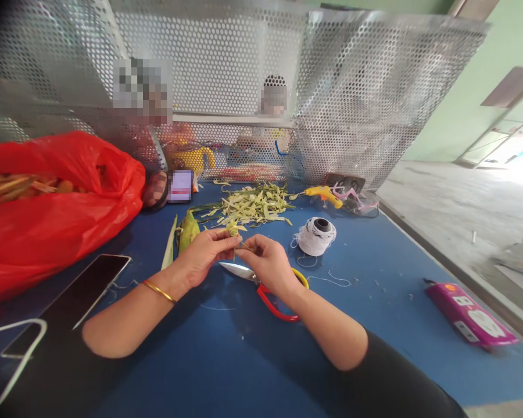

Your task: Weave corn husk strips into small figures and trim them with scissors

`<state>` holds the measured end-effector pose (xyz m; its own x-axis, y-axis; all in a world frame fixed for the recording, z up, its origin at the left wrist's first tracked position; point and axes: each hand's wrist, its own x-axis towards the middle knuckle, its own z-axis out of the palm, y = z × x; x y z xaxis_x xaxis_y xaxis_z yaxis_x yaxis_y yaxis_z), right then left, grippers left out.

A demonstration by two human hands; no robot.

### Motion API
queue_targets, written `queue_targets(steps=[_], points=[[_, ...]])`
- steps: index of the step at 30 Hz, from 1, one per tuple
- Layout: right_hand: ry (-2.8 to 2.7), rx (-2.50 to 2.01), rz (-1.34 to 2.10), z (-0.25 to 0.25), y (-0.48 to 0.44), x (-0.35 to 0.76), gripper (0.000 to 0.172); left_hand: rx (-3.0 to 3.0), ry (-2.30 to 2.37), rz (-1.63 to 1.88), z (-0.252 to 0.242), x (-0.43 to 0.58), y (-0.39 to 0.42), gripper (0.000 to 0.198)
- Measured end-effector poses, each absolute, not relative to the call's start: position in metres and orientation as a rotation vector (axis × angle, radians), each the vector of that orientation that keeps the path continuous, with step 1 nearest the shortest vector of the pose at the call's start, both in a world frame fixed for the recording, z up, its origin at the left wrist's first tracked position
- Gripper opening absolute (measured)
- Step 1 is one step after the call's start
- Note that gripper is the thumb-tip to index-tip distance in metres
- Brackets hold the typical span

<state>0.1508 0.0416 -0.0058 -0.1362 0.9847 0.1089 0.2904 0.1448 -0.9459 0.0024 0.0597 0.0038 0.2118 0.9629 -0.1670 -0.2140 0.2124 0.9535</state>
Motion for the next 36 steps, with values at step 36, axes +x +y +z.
queue_targets(steps=[36], points=[[-1.78, -1.283, 0.828, 0.004, 0.042, 0.159, 0.025, 0.969, 1.09, 1.108, 0.009, 0.004, 0.062, 0.025]])
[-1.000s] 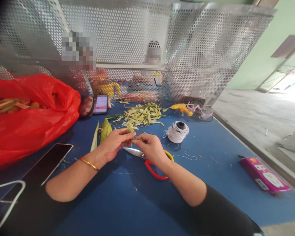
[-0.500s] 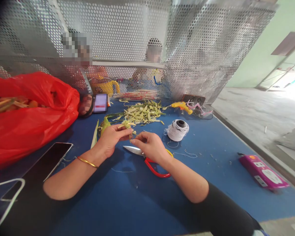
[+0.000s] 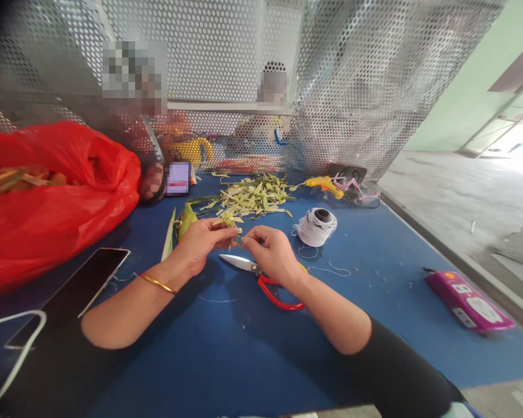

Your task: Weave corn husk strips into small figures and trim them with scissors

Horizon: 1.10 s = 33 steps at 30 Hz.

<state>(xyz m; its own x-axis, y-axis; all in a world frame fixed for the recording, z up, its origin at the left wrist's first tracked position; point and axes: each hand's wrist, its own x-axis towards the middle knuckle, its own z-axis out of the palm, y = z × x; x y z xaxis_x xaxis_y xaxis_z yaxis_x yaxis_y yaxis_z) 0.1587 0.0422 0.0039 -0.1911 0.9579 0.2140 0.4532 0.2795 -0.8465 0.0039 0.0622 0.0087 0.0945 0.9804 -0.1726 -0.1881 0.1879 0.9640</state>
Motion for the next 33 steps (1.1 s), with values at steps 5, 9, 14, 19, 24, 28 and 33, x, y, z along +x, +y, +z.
queue_targets(steps=[5, 9, 14, 19, 24, 28, 33], points=[[-1.688, -1.321, 0.768, 0.006, 0.044, 0.161, 0.025, 0.914, 1.132, 1.122, 0.01, 0.001, 0.063, 0.024], [-1.563, -1.313, 0.705, 0.006, 0.046, 0.161, 0.026, 0.889, 1.134, 1.137, 0.012, -0.001, 0.063, 0.02], [-1.515, -1.252, 0.694, 0.002, 0.049, 0.161, 0.021, 0.923, 1.136, 1.083, 0.014, 0.001, 0.061, 0.025], [-1.541, -1.199, 0.746, 0.0, 0.048, 0.16, 0.024, 1.0, 1.075, 0.989, 0.01, 0.006, 0.056, 0.019], [-1.584, -1.207, 0.895, 0.003, 0.045, 0.158, 0.022, 1.045, 1.056, 0.874, 0.003, 0.009, 0.052, 0.021], [-1.558, -1.199, 0.935, 0.002, 0.046, 0.159, 0.02, 1.08, 1.014, 0.808, 0.002, 0.008, 0.052, 0.025], [-1.533, -1.201, 0.921, -0.001, 0.046, 0.158, 0.019, 1.114, 1.004, 0.821, -0.002, 0.006, 0.054, 0.028]])
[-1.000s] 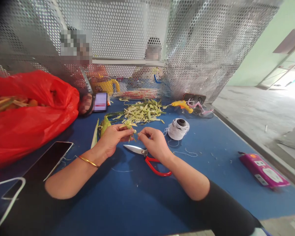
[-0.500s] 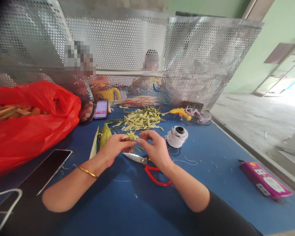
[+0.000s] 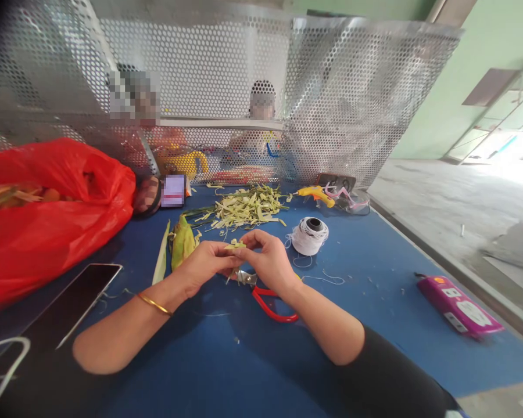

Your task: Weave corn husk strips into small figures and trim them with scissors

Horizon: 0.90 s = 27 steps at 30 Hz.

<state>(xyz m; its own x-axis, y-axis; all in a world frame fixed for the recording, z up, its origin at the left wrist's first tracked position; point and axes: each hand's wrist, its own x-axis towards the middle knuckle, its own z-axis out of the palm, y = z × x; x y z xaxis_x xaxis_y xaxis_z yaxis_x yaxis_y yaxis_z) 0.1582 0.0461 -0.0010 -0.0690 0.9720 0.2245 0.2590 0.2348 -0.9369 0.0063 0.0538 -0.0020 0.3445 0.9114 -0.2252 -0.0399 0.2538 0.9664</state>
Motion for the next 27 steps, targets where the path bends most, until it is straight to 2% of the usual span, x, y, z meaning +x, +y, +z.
queue_targets(steps=[5, 9, 11, 15, 17, 23, 27], points=[[-1.567, -1.257, 0.707, -0.002, 0.041, 0.152, 0.009, 1.102, 1.043, 0.865, -0.003, 0.009, 0.052, 0.029], [-1.569, -1.264, 0.659, -0.004, 0.041, 0.15, 0.007, 1.112, 1.051, 0.901, -0.001, 0.011, 0.051, 0.025], [-1.559, -1.256, 0.719, -0.004, 0.044, 0.151, 0.01, 1.118, 1.056, 0.915, 0.0, 0.01, 0.052, 0.023], [-1.54, -1.222, 0.858, -0.001, 0.048, 0.158, 0.026, 1.141, 1.02, 0.951, 0.003, 0.008, 0.054, 0.019], [-1.534, -1.205, 0.873, 0.001, 0.049, 0.16, 0.028, 1.165, 1.005, 0.962, 0.003, 0.007, 0.055, 0.02], [-1.589, -1.208, 0.904, 0.0, 0.046, 0.158, 0.016, 1.181, 1.022, 0.946, 0.001, 0.008, 0.054, 0.031], [-1.615, -1.287, 0.779, 0.0, 0.043, 0.156, 0.012, 1.183, 1.044, 0.926, 0.003, 0.009, 0.054, 0.033]])
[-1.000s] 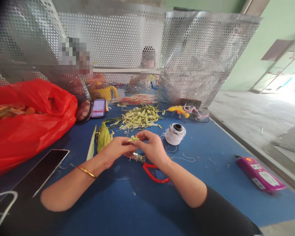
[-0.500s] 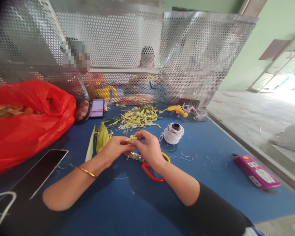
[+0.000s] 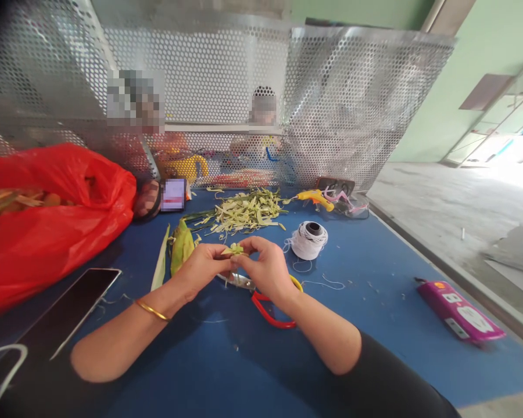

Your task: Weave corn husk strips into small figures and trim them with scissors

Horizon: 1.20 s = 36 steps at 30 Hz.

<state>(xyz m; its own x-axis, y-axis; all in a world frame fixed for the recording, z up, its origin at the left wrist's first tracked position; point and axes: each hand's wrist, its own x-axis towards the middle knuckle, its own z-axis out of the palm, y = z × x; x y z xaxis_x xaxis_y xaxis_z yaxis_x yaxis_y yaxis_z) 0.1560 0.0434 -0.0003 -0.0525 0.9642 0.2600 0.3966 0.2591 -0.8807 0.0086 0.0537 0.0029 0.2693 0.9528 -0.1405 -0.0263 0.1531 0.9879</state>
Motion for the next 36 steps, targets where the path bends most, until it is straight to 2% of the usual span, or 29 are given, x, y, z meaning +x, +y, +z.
queue_targets(steps=[3, 10, 16, 23, 27, 31, 36], points=[[-1.634, -1.288, 0.759, 0.002, 0.043, 0.156, 0.011, 1.169, 1.049, 0.92, 0.004, 0.009, 0.054, 0.032], [-1.604, -1.245, 1.0, 0.007, 0.046, 0.161, 0.019, 1.231, 1.01, 0.757, 0.002, 0.004, 0.055, 0.018], [-1.343, -1.252, 1.108, 0.014, 0.05, 0.168, 0.025, 1.042, 0.989, 0.779, 0.003, -0.001, 0.059, 0.036], [-1.295, -1.191, 1.184, 0.002, 0.05, 0.163, 0.03, 0.957, 0.943, 0.854, -0.003, 0.008, 0.053, 0.036], [-1.33, -1.228, 1.057, 0.006, 0.052, 0.165, 0.035, 0.849, 0.977, 0.927, -0.002, 0.009, 0.054, 0.033], [-1.259, -1.245, 1.038, 0.01, 0.055, 0.17, 0.028, 0.76, 0.958, 1.031, -0.001, 0.008, 0.057, 0.029], [-1.363, -1.267, 1.227, 0.009, 0.048, 0.162, 0.024, 0.664, 0.883, 1.114, 0.002, 0.008, 0.056, 0.024]])
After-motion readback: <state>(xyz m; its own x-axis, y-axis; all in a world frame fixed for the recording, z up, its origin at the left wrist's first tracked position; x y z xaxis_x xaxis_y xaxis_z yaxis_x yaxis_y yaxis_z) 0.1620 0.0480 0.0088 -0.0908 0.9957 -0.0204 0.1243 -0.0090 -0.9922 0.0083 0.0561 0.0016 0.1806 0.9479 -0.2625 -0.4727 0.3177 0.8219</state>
